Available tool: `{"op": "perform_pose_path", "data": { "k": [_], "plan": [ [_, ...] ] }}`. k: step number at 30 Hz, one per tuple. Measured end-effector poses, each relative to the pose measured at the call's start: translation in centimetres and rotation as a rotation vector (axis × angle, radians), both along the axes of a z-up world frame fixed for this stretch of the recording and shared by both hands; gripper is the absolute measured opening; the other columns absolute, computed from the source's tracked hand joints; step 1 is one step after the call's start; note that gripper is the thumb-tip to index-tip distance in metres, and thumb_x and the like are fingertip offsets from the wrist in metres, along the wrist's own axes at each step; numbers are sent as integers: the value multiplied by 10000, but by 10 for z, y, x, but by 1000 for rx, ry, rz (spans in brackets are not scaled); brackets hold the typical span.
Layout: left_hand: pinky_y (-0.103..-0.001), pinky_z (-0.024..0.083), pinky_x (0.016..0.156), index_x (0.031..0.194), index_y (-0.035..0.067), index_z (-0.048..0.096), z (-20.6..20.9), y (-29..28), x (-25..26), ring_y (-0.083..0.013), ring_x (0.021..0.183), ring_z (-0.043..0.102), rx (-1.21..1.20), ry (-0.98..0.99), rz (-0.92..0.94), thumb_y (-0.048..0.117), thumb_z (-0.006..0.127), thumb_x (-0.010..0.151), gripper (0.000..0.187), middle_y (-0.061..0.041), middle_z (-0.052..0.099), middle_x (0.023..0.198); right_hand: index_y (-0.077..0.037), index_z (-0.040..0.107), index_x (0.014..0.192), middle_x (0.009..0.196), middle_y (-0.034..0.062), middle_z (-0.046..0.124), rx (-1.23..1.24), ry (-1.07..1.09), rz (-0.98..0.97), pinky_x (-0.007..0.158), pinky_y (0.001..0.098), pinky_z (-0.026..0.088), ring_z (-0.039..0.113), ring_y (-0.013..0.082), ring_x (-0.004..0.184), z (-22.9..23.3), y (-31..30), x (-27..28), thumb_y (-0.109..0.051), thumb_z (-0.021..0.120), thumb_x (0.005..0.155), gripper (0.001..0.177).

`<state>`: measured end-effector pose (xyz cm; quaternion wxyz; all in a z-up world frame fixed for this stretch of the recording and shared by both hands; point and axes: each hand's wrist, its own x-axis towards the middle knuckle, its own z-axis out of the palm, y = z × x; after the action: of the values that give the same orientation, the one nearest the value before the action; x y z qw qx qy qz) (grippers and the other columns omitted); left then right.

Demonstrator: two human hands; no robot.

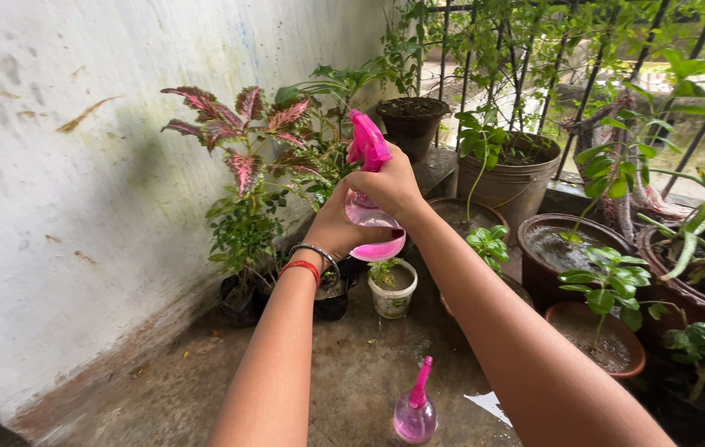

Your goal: The person sprays water on various potted plants on a balcony using a pink spray bottle, moving the spray around to cover different pots.

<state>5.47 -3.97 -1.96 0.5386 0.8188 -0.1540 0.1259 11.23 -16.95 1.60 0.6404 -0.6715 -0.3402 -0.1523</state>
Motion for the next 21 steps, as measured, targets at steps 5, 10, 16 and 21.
{"op": "perform_pose_path", "data": {
  "k": [5, 10, 16, 21],
  "plan": [
    [-340, 532, 1034, 1422, 130, 412, -14, -15, 16, -175, 1156, 683, -88, 60, -28, 323, 953, 529, 1062, -68, 684, 1281, -36, 674, 959, 870, 10, 693, -6, 80, -76, 731, 254, 542, 640, 84, 780, -10, -14, 9, -57, 746, 689, 280],
    [-336, 529, 1043, 1405, 102, 432, -30, -25, 30, -170, 1168, 678, -122, 44, -81, 310, 972, 528, 1051, -65, 684, 1292, -38, 679, 1015, 930, 7, 680, 6, -3, -100, 758, 259, 530, 620, 76, 829, -22, -27, 14, -56, 774, 676, 352],
    [-333, 520, 1038, 1428, 107, 435, -37, -37, 30, -175, 1168, 678, -115, 63, -73, 303, 973, 512, 1080, -53, 686, 1288, -41, 682, 1002, 920, 9, 700, 11, 26, -147, 749, 267, 548, 646, 80, 820, -37, -36, 22, -58, 766, 669, 344],
    [-335, 498, 1049, 1457, 133, 456, -42, -45, 32, -170, 1199, 654, -54, 82, -52, 304, 974, 520, 1084, -36, 672, 1319, -38, 688, 952, 849, 22, 712, -55, 64, -251, 737, 269, 559, 671, 95, 773, -43, -46, 20, -70, 749, 687, 273]
  ]
}}
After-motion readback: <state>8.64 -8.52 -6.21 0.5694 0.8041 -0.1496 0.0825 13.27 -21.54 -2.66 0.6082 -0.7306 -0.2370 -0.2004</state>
